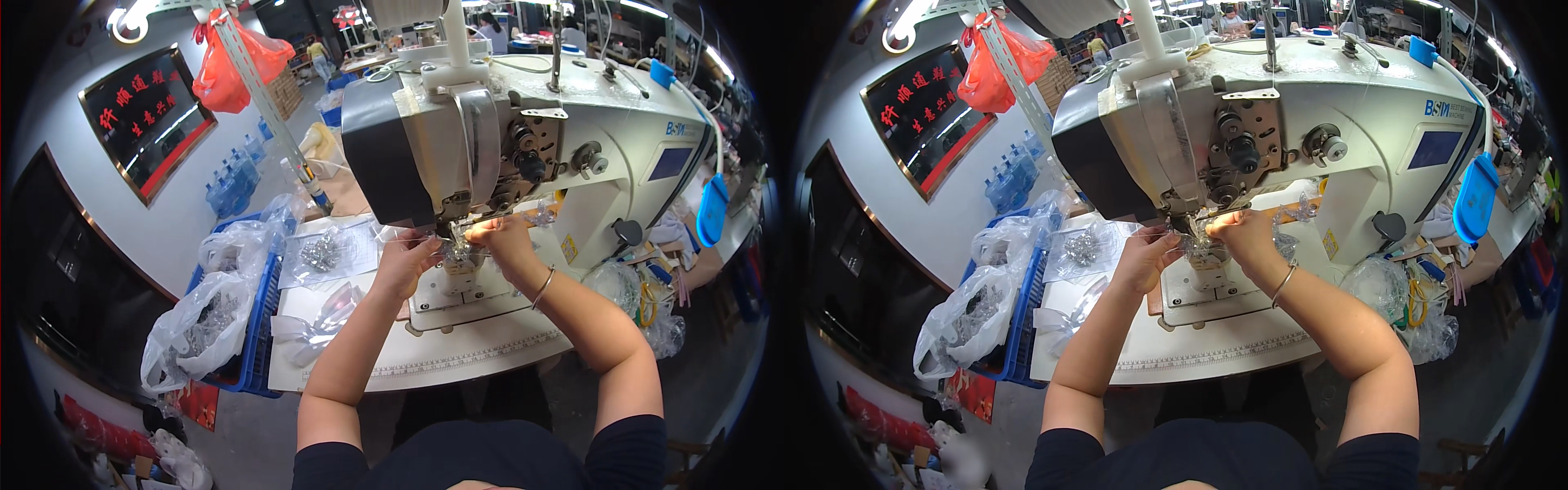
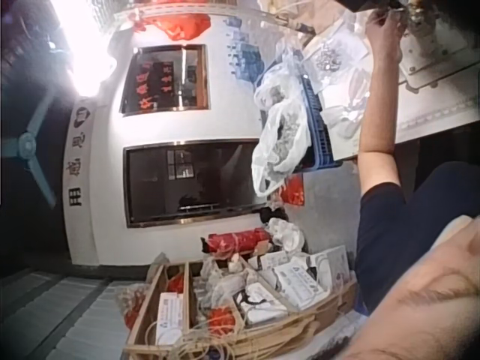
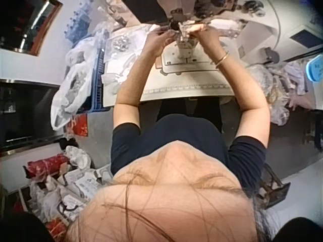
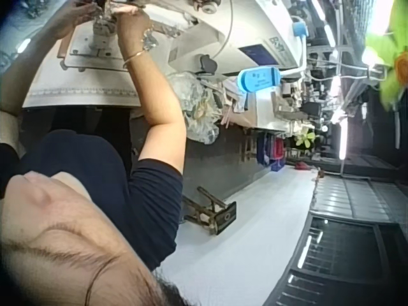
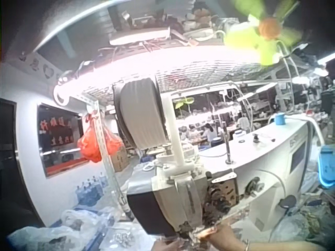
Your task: The person assembles small, shiny, star-shaped decorations by hand, placing them on a sewing machine bed to stitch them together. They use scissors to trim threads and handle the items one at a time, occasionally placing finished pieces into a plastic bag.
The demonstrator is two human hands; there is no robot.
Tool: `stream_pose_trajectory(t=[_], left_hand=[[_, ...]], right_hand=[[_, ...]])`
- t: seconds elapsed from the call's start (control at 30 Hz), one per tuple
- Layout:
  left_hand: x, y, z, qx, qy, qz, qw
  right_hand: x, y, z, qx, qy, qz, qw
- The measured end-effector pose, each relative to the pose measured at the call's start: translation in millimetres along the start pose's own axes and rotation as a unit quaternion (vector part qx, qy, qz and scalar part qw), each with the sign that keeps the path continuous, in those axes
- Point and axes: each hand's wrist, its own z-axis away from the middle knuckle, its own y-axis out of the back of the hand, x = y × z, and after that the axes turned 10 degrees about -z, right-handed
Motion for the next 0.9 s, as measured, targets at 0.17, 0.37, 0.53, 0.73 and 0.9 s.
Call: stream_pose_trajectory(t=[0.17,0.37,0.53,0.73,0.9], left_hand=[[-0.7,-0.8,-3.1,0.009,-0.010,0.001,1.000],[-4.0,-0.8,-2.2,0.009,-0.016,0.005,1.000],[-0.5,-2.0,1.9,0.003,-0.013,0.007,1.000],[-2.6,-0.9,2.9,-0.011,-0.009,0.029,0.999],[-21.0,-4.1,48.5,-0.062,-0.004,0.089,0.994]], right_hand=[[4.4,-0.5,-5.8,0.002,-0.001,-0.026,1.000],[3.7,2.3,-5.8,-0.013,-0.001,0.003,1.000],[-1.4,1.2,-0.1,-0.019,0.004,-0.021,1.000],[1.2,0.5,0.7,-0.016,0.017,-0.026,0.999],[4.5,12.6,60.4,-0.024,-0.099,-0.056,0.993]])
